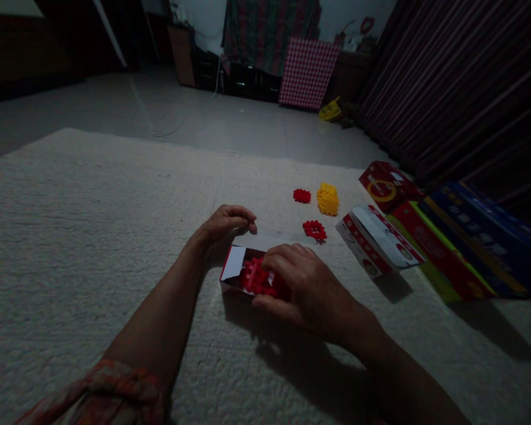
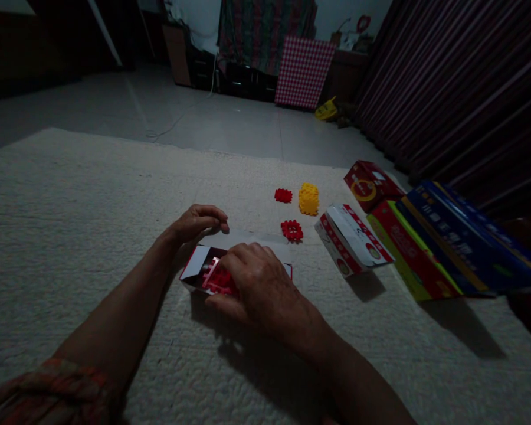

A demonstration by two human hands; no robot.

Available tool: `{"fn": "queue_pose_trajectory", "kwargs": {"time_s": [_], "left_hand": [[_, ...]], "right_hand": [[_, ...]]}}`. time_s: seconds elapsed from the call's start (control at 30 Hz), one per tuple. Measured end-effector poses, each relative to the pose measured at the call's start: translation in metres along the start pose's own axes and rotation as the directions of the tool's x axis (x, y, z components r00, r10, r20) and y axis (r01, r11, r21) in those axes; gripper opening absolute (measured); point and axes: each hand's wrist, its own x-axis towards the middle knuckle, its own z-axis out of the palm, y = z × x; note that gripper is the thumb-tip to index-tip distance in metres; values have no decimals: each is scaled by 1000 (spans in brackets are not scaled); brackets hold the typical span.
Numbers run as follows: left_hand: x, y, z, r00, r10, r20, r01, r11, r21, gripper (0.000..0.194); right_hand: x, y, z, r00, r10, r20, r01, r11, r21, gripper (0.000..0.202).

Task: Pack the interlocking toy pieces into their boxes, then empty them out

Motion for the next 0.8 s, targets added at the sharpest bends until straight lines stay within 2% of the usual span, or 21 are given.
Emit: {"fn": "queue_pose_trajectory", "kwargs": {"time_s": [0.13, 0.3, 0.4, 0.47, 0.53, 0.63, 0.73, 0.8], "left_hand": [[-1, 2, 2, 1000, -8, -16, 8, 1000, 9, 16], [-2, 3, 3, 999, -25, -28, 25, 1000, 2, 16], [-1, 2, 3, 999, -28, -26, 28, 1000, 3, 15], [-1, 2, 3, 999, -30, -32, 30, 1000, 0, 15], [-1, 1, 2, 999, -28, -36, 28, 1000, -4, 15], [-1, 0, 1, 999, -22, -36, 22, 1000, -18, 14], [1, -2, 0, 999, -18, -43, 17, 999, -31, 14], [1, -3, 0, 999, -17, -48, 15, 999, -38, 14]], "right_hand": [[5, -1, 7, 1000, 8, -23, -9, 999, -39, 35], [5, -3, 13, 1000, 6, -7, -6, 1000, 1, 36], [1, -2, 3, 1000, -4, -2, 4, 1000, 29, 32], [-1, 6, -9, 1000, -1, -26, 2, 999, 49, 26], [-3, 26, -20, 996, 46, -78, -42, 998, 51, 17], [-4, 76, -23, 960, 175, -216, -181, 983, -5, 12], [-5, 131, -6, 896, 316, -311, -354, 932, -75, 18], [-7, 156, 10, 873, 374, -312, -421, 902, -96, 20]]}}
